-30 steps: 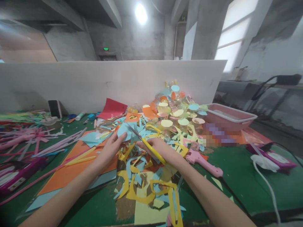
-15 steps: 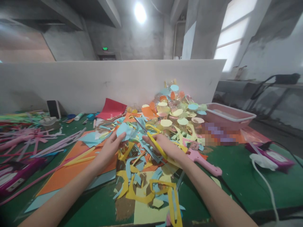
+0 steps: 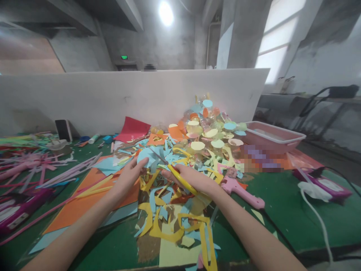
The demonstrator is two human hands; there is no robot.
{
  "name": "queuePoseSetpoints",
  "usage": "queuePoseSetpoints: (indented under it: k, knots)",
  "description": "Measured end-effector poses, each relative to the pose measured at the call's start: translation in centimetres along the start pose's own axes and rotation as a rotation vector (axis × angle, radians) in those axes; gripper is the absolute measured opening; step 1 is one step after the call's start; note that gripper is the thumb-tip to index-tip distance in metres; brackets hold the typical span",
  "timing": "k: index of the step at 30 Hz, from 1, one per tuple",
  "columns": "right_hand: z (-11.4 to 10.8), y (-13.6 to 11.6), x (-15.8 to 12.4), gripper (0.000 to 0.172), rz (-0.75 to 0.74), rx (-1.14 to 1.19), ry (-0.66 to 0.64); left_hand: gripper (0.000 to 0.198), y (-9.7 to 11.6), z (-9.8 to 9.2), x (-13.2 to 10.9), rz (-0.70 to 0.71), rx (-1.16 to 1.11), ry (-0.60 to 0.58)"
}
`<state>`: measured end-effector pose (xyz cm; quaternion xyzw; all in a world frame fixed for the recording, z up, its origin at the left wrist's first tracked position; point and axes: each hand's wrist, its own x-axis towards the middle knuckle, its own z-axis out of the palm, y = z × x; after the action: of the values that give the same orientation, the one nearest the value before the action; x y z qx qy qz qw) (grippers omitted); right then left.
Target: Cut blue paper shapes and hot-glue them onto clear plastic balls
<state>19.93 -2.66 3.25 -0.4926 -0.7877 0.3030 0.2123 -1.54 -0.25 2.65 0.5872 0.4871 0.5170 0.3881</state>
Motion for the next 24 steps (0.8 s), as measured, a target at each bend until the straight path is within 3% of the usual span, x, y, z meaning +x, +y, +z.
queuePoseSetpoints:
  k: [8,18,24]
  knots:
    - [0.5,-0.3,0.6,0.061,0.156,0.004,0.056,0.036,-0.8,-0.3,0.4,0.016,0.071,0.004]
    - [0.8,-0.5,0.1,0.069,0.181,0.117,0.037,0.042,-1.6,-0.4,0.8,-0.07,0.076,-0.021]
    - [0.2,-1.5,-0.2,0.067,0.258,0.147,0.112,0.04,-2.5,-0.6,1.0,0.003,0.077,0.011]
